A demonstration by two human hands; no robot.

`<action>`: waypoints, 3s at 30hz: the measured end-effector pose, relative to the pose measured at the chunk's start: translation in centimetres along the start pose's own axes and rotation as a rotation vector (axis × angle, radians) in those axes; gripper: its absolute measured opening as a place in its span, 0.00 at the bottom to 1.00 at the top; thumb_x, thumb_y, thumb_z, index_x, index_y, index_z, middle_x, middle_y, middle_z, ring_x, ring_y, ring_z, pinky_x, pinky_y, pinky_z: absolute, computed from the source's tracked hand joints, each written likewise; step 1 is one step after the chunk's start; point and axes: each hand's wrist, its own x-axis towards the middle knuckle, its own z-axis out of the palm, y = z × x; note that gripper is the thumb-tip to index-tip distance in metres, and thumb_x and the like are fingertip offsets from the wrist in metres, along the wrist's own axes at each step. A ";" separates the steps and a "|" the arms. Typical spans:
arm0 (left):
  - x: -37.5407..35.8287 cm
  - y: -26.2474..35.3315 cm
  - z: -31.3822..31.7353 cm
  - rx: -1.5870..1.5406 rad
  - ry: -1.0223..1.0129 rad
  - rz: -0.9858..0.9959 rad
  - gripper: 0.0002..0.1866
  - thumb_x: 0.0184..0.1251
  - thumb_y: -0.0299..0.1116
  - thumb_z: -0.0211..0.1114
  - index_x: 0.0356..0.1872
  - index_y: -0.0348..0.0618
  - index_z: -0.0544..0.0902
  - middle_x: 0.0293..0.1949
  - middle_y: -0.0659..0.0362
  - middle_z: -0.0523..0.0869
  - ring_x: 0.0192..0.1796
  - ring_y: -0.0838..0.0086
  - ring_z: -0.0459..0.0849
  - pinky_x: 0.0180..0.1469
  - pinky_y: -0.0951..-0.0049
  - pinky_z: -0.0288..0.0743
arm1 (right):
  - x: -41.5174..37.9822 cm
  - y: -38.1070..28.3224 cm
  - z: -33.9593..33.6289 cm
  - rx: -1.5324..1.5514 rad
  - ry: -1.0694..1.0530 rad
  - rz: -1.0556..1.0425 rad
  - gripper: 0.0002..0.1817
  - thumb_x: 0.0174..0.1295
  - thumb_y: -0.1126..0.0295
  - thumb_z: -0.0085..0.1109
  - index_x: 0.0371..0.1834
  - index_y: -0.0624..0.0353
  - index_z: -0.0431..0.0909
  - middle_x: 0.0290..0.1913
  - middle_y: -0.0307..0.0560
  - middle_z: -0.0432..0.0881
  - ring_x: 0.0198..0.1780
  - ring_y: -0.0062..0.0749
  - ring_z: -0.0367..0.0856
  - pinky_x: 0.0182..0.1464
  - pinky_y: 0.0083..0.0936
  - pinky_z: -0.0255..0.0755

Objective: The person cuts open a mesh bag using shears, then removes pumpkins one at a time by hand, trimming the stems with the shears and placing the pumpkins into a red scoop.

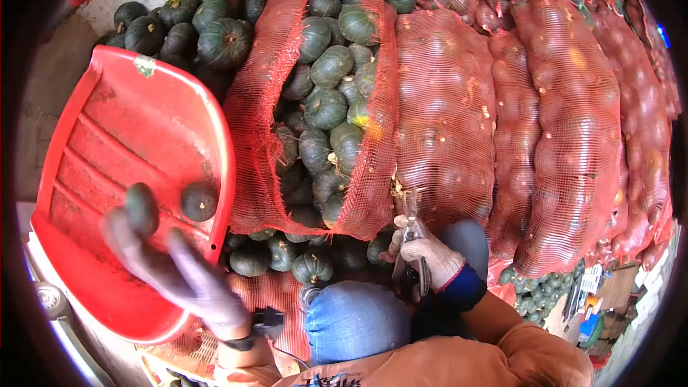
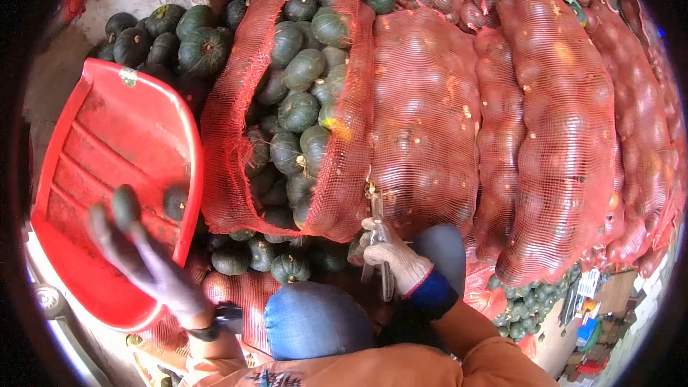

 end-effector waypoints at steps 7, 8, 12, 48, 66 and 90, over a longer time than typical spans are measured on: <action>-7.0 -3.6 19.0 0.546 -0.914 0.522 0.51 0.42 0.54 0.78 0.72 0.54 0.67 0.67 0.47 0.73 0.74 0.52 0.65 0.75 0.45 0.52 | 1.7 0.9 -0.7 -0.112 0.024 -0.064 0.34 0.51 0.78 0.54 0.67 0.53 0.63 0.44 0.39 0.73 0.47 0.30 0.78 0.64 0.41 0.72; -6.6 -3.6 20.2 0.624 -0.949 0.556 0.51 0.42 0.58 0.77 0.71 0.58 0.68 0.65 0.46 0.74 0.73 0.53 0.66 0.75 0.43 0.51 | 1.8 0.9 -0.7 -0.143 0.025 -0.066 0.35 0.50 0.78 0.54 0.67 0.53 0.63 0.44 0.39 0.73 0.47 0.30 0.78 0.65 0.42 0.72; -4.5 -2.1 19.9 0.610 -1.171 0.449 0.49 0.38 0.56 0.79 0.68 0.59 0.71 0.63 0.47 0.76 0.71 0.53 0.67 0.74 0.43 0.52 | 2.2 1.2 -0.4 -0.158 0.054 -0.061 0.37 0.49 0.78 0.54 0.68 0.52 0.61 0.45 0.38 0.73 0.48 0.29 0.77 0.66 0.41 0.71; -3.7 -1.9 8.7 -0.711 -0.308 0.069 0.28 0.70 0.27 0.57 0.71 0.38 0.64 0.69 0.48 0.69 0.71 0.54 0.69 0.73 0.55 0.61 | 4.1 0.8 -2.5 -0.600 0.361 -0.394 0.34 0.49 0.76 0.71 0.60 0.55 0.64 0.37 0.39 0.78 0.36 0.31 0.82 0.43 0.30 0.79; -8.1 -5.9 19.3 -1.183 -1.155 -0.863 0.27 0.73 0.53 0.61 0.61 0.42 0.74 0.61 0.52 0.80 0.56 0.68 0.83 0.56 0.64 0.80 | 4.0 1.0 -0.8 -0.545 0.301 -0.323 0.34 0.46 0.80 0.64 0.60 0.57 0.65 0.40 0.36 0.75 0.40 0.24 0.78 0.45 0.23 0.77; -3.0 -4.1 28.8 -0.109 -1.016 -0.296 0.53 0.44 0.56 0.78 0.70 0.39 0.67 0.64 0.42 0.74 0.66 0.57 0.76 0.67 0.63 0.71 | 4.0 0.0 -4.7 -0.393 0.344 -0.266 0.36 0.45 0.80 0.66 0.62 0.56 0.65 0.41 0.35 0.75 0.42 0.22 0.76 0.48 0.24 0.75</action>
